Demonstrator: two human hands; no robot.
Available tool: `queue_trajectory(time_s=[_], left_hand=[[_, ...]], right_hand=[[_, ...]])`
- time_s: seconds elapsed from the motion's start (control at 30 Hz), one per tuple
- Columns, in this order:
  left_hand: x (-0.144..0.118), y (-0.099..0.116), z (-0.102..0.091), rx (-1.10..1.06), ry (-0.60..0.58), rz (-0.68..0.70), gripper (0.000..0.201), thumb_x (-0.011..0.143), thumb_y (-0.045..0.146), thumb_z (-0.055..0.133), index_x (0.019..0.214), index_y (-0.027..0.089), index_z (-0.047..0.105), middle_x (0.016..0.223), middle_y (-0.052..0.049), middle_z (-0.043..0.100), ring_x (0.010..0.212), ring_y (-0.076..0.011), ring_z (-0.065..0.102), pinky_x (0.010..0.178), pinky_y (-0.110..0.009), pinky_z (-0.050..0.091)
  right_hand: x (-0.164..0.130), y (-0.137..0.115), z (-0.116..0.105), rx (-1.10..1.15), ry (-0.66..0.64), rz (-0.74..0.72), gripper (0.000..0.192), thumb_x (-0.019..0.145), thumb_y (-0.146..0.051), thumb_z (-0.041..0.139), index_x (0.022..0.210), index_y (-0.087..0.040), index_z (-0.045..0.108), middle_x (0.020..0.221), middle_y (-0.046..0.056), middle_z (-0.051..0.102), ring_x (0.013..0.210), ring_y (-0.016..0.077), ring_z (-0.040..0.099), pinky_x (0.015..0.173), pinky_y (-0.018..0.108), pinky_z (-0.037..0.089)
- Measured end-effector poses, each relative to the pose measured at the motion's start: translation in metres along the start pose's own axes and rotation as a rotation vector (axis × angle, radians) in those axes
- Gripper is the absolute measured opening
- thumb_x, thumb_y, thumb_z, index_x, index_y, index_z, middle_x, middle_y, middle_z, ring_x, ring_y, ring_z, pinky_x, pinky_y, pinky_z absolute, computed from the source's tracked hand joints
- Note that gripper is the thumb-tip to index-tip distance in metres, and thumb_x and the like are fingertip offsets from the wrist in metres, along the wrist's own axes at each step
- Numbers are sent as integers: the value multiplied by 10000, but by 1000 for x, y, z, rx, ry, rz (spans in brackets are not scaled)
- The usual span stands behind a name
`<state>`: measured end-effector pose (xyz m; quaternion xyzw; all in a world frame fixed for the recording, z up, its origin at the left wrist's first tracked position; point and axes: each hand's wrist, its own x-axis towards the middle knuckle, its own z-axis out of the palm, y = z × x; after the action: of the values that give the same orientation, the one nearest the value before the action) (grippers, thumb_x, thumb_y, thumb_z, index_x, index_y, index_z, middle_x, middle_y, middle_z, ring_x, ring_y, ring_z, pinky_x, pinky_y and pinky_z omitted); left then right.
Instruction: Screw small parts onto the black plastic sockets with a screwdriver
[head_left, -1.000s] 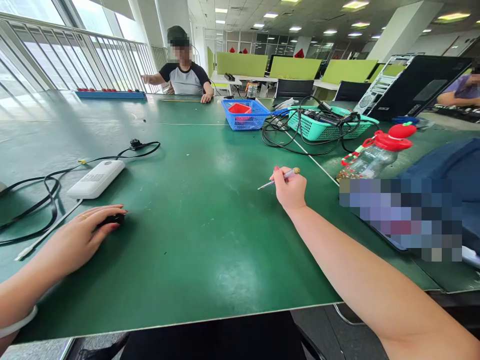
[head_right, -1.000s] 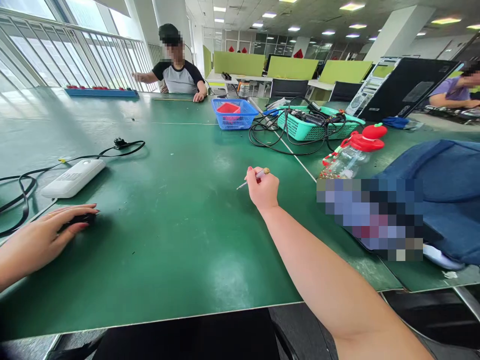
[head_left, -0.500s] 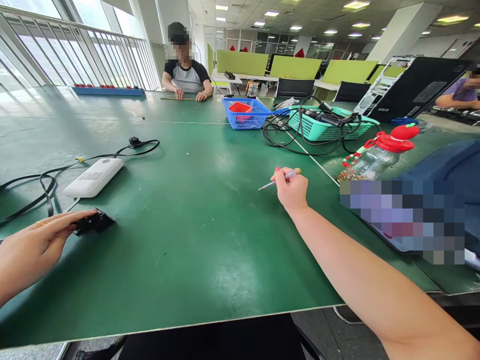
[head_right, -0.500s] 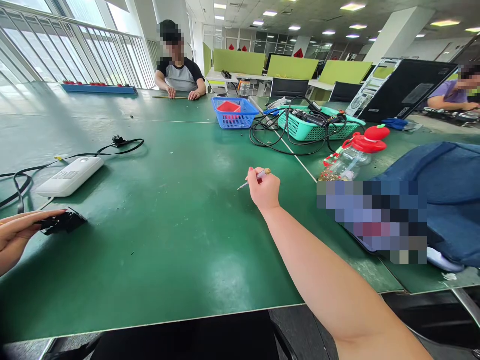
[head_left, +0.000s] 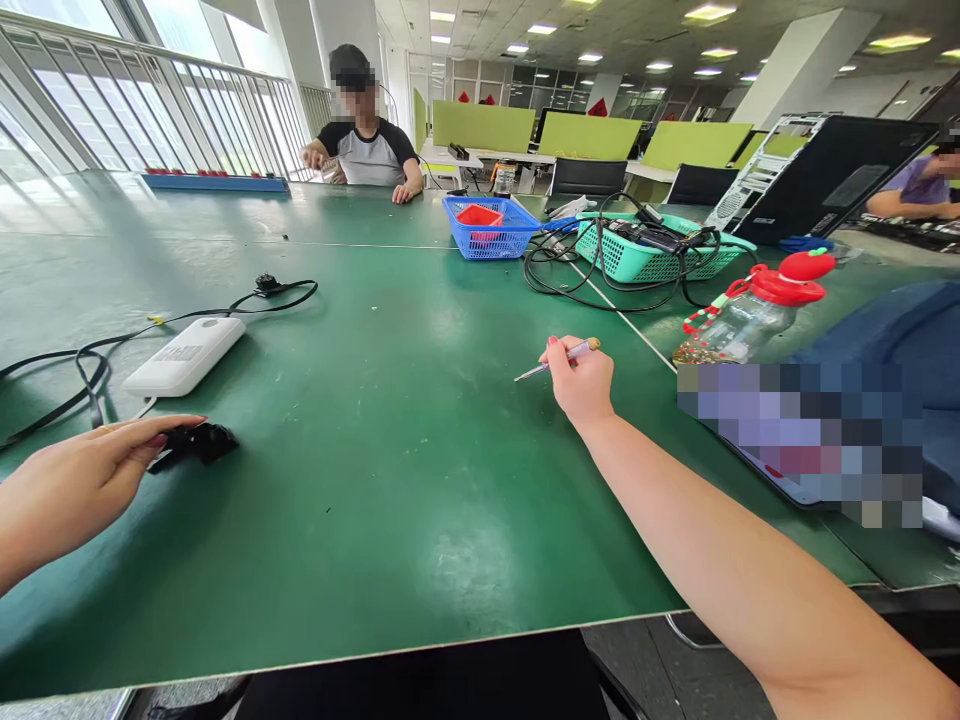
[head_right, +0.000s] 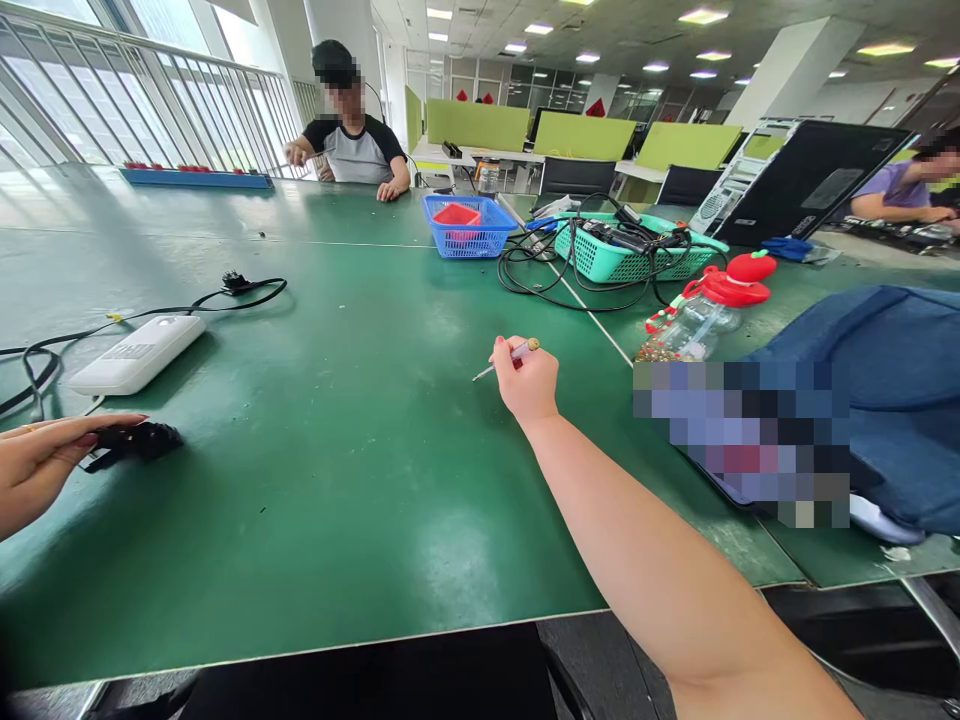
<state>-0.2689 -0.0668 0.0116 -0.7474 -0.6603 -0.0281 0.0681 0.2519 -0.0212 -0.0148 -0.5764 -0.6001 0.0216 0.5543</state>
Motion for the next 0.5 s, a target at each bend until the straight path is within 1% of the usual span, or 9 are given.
queue_trajectory(time_s=[0.1, 0.27, 0.37, 0.5], left_hand=[[2, -5, 2, 3, -69, -26, 503, 918, 386, 235, 1295, 295, 556, 1090, 15, 711, 918, -200, 669, 761, -275, 476], [5, -18, 11, -25, -68, -25, 505, 917, 376, 228, 1293, 298, 557, 1179, 4, 683, 1000, -216, 647, 838, -302, 466], [4, -12, 7, -27, -55, -15, 506, 910, 364, 240, 1290, 290, 566, 1165, -6, 689, 998, -224, 642, 837, -304, 465], [4, 2, -1, 12, -42, -20, 493, 911, 380, 264, 1284, 294, 574, 1106, -4, 707, 932, -214, 652, 762, -280, 467]], right_hand=[[0, -1, 0, 6, -6, 3, 389, 879, -392, 475, 557, -206, 589, 525, -1, 583, 500, 142, 534, 523, 262, 400], [0, -3, -1, 17, -9, 11, 406, 876, -423, 471, 551, -208, 584, 501, -5, 562, 475, 139, 510, 504, 263, 386], [0, -4, -1, 13, -12, 9, 412, 876, -431, 465, 547, -209, 576, 499, -5, 559, 471, 138, 504, 504, 262, 386], [0, -5, -1, 2, -17, 5, 420, 877, -444, 461, 549, -209, 579, 504, 0, 562, 481, 142, 513, 508, 265, 390]])
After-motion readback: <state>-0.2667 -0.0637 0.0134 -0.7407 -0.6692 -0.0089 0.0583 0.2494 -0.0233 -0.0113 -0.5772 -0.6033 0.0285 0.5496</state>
